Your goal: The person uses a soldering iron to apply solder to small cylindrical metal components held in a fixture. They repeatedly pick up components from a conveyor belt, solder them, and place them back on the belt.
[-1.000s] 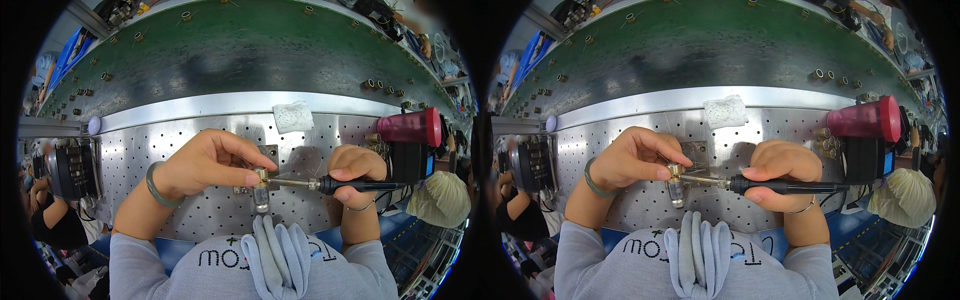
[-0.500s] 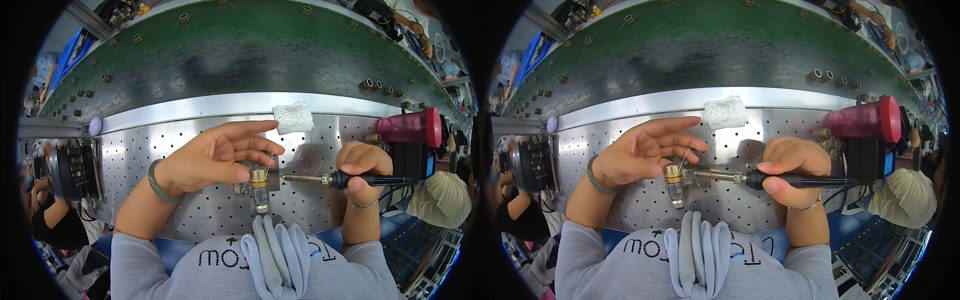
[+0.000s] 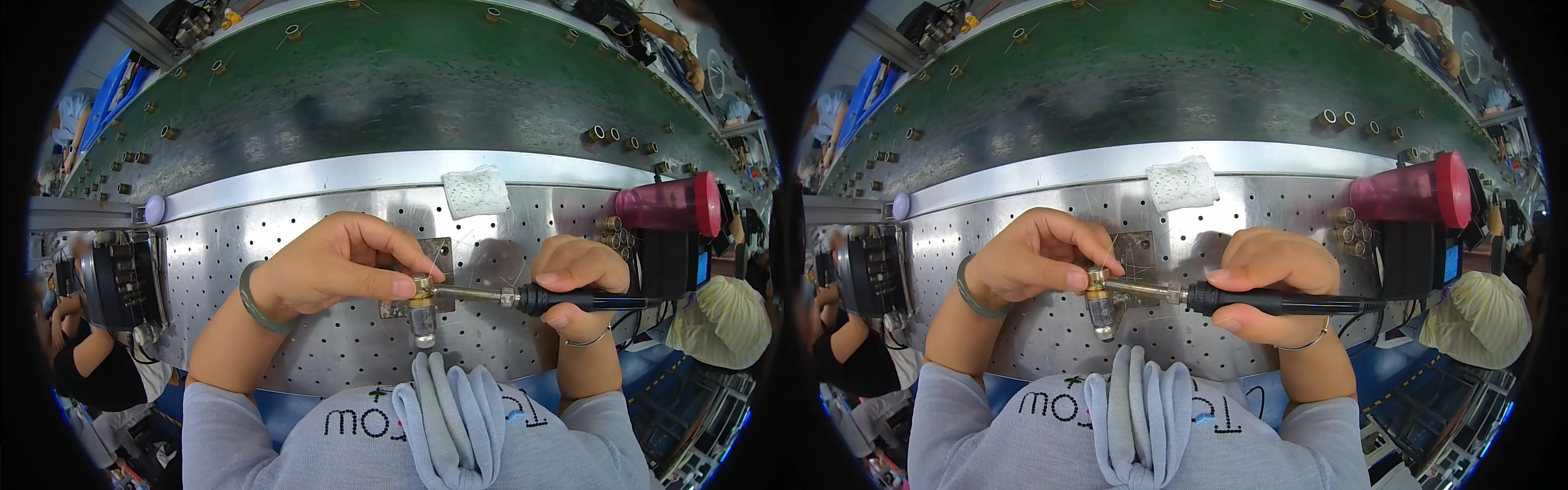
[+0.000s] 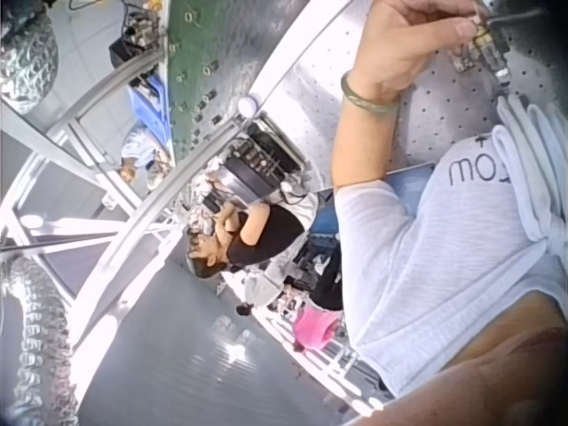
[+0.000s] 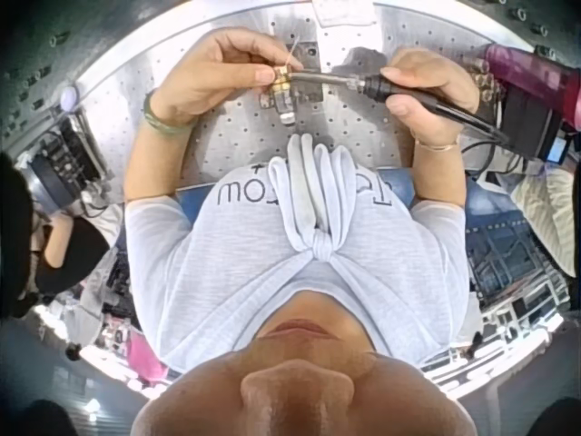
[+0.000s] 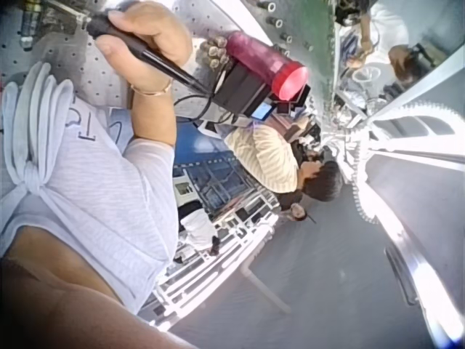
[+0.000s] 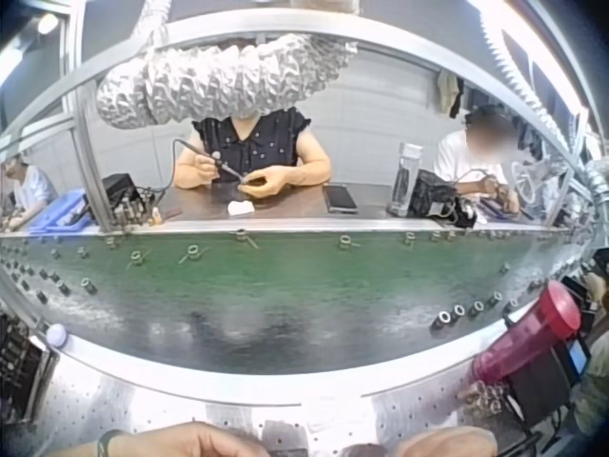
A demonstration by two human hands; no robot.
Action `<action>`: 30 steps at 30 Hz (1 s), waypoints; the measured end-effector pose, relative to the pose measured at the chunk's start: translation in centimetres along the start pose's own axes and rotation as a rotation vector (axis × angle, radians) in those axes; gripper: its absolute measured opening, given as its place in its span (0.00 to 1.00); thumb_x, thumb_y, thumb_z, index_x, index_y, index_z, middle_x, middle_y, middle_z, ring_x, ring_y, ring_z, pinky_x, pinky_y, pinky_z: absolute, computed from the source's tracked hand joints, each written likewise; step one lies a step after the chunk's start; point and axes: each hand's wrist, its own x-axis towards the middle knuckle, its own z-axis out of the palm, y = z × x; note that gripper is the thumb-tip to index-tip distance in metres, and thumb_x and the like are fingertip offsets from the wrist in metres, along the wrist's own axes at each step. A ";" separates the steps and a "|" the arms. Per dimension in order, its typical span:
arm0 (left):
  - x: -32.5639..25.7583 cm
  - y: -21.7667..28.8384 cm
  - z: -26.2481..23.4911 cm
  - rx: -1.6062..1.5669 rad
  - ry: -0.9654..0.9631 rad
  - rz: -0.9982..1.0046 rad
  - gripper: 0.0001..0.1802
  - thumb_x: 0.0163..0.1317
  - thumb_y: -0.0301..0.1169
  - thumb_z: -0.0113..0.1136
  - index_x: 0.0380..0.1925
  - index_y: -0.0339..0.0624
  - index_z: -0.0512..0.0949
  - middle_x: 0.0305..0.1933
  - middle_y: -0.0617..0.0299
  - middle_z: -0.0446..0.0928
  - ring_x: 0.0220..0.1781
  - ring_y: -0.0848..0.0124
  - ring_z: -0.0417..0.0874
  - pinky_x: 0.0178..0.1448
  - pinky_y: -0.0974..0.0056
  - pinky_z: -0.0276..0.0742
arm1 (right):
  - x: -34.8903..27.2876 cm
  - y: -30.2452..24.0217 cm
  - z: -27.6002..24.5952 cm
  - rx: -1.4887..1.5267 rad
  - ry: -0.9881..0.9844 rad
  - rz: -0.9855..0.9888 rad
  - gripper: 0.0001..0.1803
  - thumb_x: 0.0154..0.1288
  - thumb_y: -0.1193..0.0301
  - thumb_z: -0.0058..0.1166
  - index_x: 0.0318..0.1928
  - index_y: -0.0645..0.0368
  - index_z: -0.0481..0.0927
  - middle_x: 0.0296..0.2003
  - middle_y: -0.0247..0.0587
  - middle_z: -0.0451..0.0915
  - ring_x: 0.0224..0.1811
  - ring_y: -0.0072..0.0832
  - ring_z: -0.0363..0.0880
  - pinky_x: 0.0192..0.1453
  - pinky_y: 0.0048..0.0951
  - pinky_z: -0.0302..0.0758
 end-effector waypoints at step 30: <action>0.0 0.4 0.6 0.078 0.042 -0.008 0.14 0.52 0.22 0.66 0.40 0.29 0.82 0.35 0.57 0.80 0.36 0.73 0.77 0.44 0.71 0.71 | 0.0 -0.2 -0.5 -0.051 -0.045 0.025 0.13 0.41 0.80 0.68 0.31 0.67 0.81 0.20 0.41 0.78 0.20 0.29 0.74 0.26 0.25 0.69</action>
